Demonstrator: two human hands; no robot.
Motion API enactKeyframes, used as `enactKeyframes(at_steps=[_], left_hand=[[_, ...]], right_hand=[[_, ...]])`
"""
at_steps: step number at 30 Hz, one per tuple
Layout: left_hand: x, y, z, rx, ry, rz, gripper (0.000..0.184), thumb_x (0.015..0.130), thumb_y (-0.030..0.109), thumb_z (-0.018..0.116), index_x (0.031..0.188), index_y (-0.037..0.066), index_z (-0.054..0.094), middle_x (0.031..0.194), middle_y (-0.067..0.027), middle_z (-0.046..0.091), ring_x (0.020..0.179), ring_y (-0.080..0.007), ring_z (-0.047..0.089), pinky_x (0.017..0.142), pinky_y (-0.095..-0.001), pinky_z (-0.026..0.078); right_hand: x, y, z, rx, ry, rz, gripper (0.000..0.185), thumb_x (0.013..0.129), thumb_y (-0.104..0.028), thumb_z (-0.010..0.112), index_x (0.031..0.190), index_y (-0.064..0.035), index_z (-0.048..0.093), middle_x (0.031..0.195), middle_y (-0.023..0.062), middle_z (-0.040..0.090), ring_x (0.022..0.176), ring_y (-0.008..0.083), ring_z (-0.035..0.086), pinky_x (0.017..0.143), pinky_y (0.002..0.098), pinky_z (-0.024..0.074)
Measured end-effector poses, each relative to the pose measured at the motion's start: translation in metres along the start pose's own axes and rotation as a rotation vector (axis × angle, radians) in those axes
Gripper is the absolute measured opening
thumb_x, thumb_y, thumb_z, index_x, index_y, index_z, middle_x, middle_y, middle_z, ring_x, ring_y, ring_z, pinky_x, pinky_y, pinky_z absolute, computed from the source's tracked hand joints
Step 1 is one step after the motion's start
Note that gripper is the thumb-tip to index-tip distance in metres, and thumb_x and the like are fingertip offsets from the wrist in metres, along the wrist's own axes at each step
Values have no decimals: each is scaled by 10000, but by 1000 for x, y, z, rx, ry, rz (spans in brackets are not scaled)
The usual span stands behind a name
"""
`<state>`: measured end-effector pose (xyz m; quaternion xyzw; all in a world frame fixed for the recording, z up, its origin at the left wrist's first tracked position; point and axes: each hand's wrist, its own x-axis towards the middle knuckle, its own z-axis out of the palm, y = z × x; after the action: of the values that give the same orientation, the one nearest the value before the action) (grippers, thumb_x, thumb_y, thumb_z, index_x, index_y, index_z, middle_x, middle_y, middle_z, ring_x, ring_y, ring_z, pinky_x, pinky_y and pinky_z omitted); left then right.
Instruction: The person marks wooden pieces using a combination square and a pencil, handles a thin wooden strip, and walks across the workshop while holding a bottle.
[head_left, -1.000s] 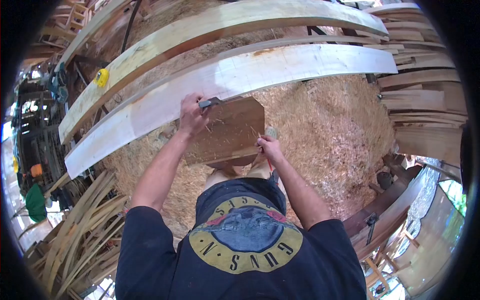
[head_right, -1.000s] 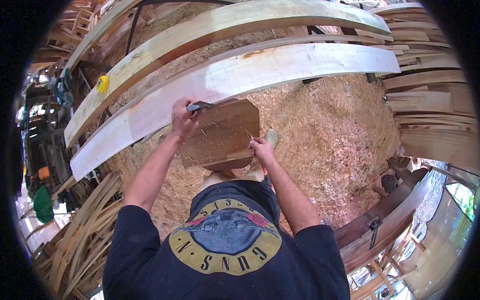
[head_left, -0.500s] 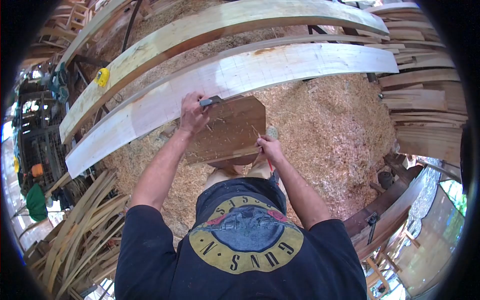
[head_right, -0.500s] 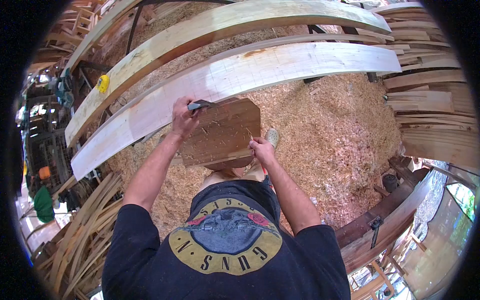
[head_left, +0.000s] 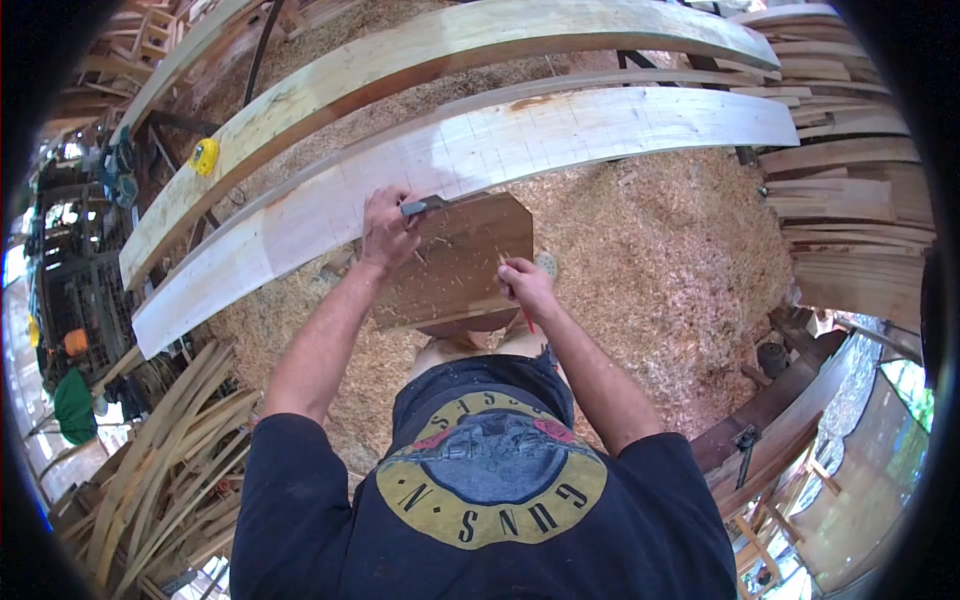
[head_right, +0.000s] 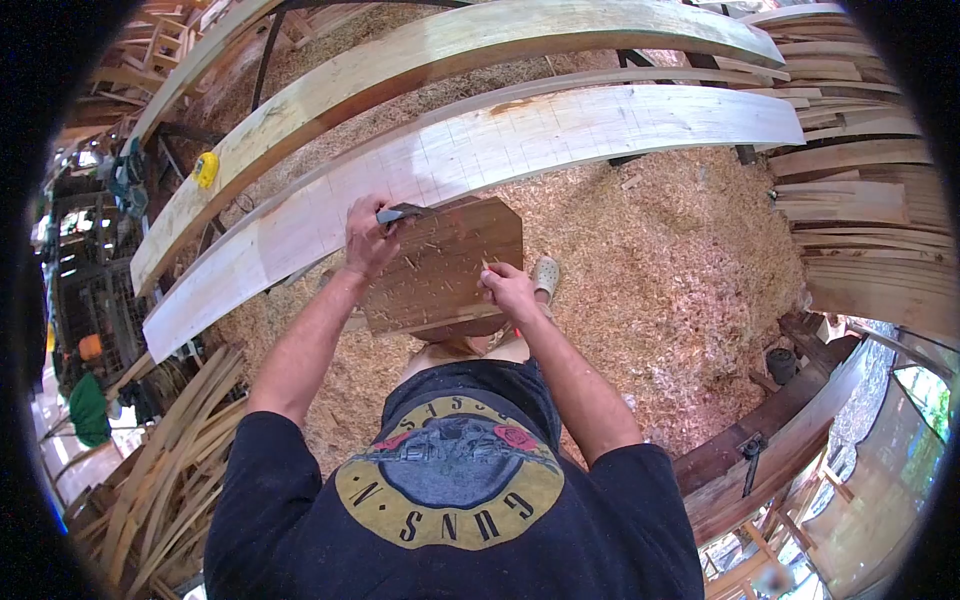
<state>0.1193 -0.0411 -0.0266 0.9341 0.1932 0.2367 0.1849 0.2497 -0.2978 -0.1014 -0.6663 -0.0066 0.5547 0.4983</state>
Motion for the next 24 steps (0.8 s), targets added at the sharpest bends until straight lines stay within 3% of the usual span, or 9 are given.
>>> enactKeyframes(at_steps=[8,17,24], left_hand=[[0,1,1,20,-9,10,181,844,289,715,977,167,727,885,-52,600,875,-292,582,778,-443,437],[-1,6,1,39,-29,-53,166,823,238,710,970,162,724,895,-61,613,895,-293,590,798,-446,439],[0,7,0,60,-26,-52,171,805,199,703,972,161,713,900,-64,612,902,-292,590,804,-444,438]], right_hand=[[8,-62,54,73,-113,-172,327,971,-190,656,1220,22,646,905,28,681,719,77,581,636,241,472],[29,-75,82,115,-56,-254,313,961,-195,656,1182,24,686,835,4,658,708,67,559,634,244,466],[44,-64,82,111,-99,-258,321,966,-197,647,1192,28,680,903,37,701,770,89,613,695,247,503]])
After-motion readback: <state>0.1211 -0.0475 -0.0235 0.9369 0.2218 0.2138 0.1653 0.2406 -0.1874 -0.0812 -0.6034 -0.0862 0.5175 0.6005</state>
